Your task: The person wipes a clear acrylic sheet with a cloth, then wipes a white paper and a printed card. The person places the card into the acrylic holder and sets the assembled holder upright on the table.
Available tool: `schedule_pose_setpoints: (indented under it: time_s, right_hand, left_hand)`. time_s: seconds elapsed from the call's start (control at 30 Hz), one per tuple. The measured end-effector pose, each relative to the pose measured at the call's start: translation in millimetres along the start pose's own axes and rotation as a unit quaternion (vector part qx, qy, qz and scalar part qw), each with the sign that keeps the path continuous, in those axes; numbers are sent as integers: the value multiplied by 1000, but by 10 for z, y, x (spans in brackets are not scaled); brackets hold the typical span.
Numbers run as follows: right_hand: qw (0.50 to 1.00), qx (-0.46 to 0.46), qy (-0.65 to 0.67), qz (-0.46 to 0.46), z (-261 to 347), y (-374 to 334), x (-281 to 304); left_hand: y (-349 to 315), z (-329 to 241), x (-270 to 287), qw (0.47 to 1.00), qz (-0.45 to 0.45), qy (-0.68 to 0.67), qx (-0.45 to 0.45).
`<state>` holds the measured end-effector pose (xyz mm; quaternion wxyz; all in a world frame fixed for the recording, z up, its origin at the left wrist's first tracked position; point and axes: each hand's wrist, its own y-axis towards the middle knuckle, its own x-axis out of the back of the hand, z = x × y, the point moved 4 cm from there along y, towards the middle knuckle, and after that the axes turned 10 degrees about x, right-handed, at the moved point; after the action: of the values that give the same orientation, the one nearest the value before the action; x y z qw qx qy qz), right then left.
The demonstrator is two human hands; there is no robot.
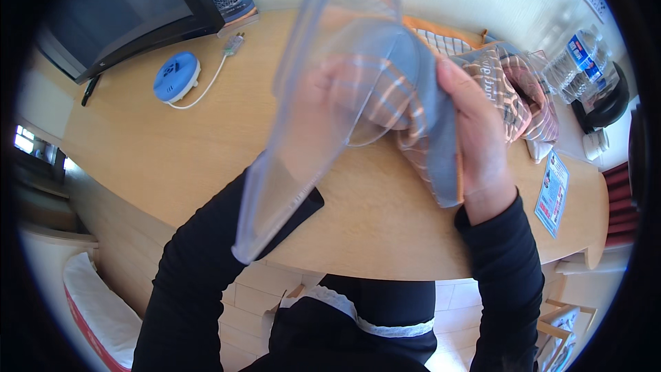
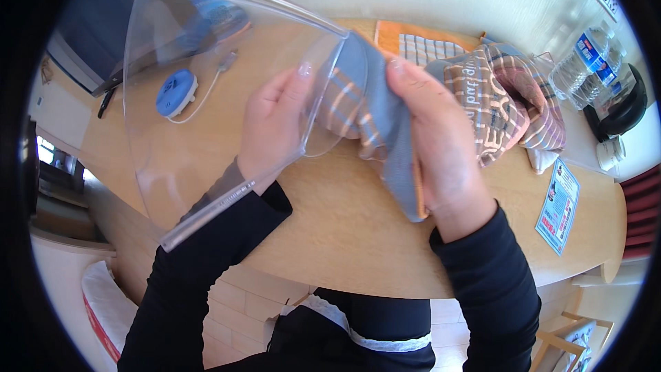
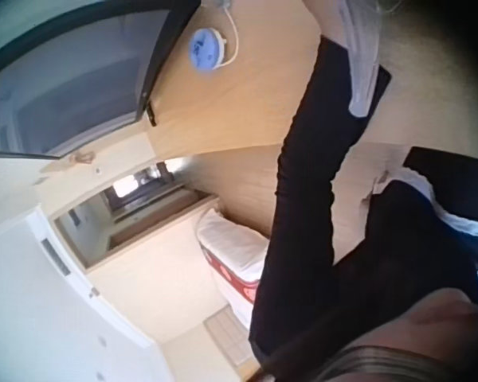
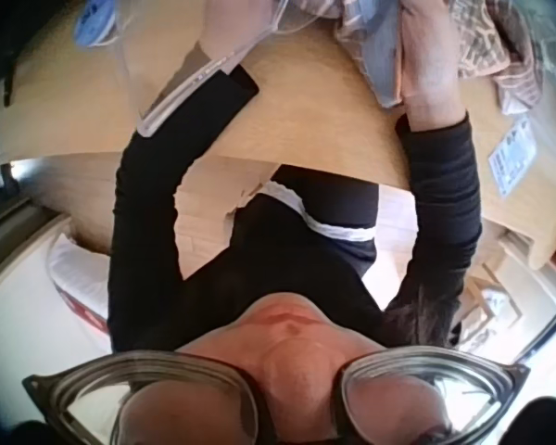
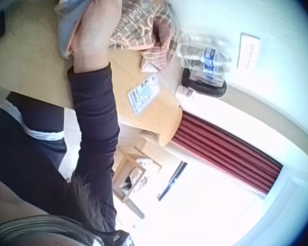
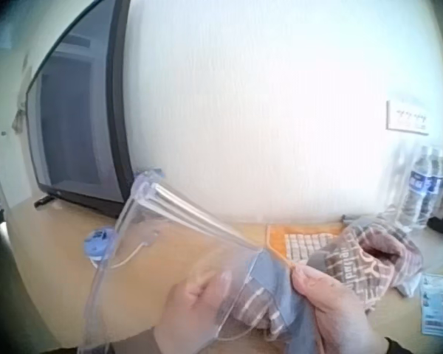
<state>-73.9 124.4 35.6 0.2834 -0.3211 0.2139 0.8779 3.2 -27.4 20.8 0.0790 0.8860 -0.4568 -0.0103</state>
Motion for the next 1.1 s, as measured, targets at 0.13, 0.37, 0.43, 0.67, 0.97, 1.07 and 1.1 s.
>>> schedule_pose_setpoints:
  time_s: [0.13,0.37,0.43,0.67,0.97,1.07,1.1]
  right_hand:
    - [999,-27,-28,-4,-234,-71,-110]
    - [996,-76,-40,-5,-264,-102,-58]
    - [998,-63,-25,-17,-211,-84,-18]
    - [1000,-10,15,-26,-21,-4,40]
    - [997,-20,-30,-70,-207,-7,53]
    - [996,-58,-1,-67,-272,-7,-4]
    - [996,-70,13,-62,-290,-9,-17]
  left_hand:
    - [74,66,104,998,-52,-1,-30]
    - [95,17,116,998,-21,-40,-52]
    - [128,63,93,999,3,-40,-33]
    - [-36,122,-142,995,34,-80,41]
    - [-129,18,-313,971,76,-225,32]
    - [-76,104,-291,981,32,-193,4]
    - [-79,113,-215,989,60,-136,-18]
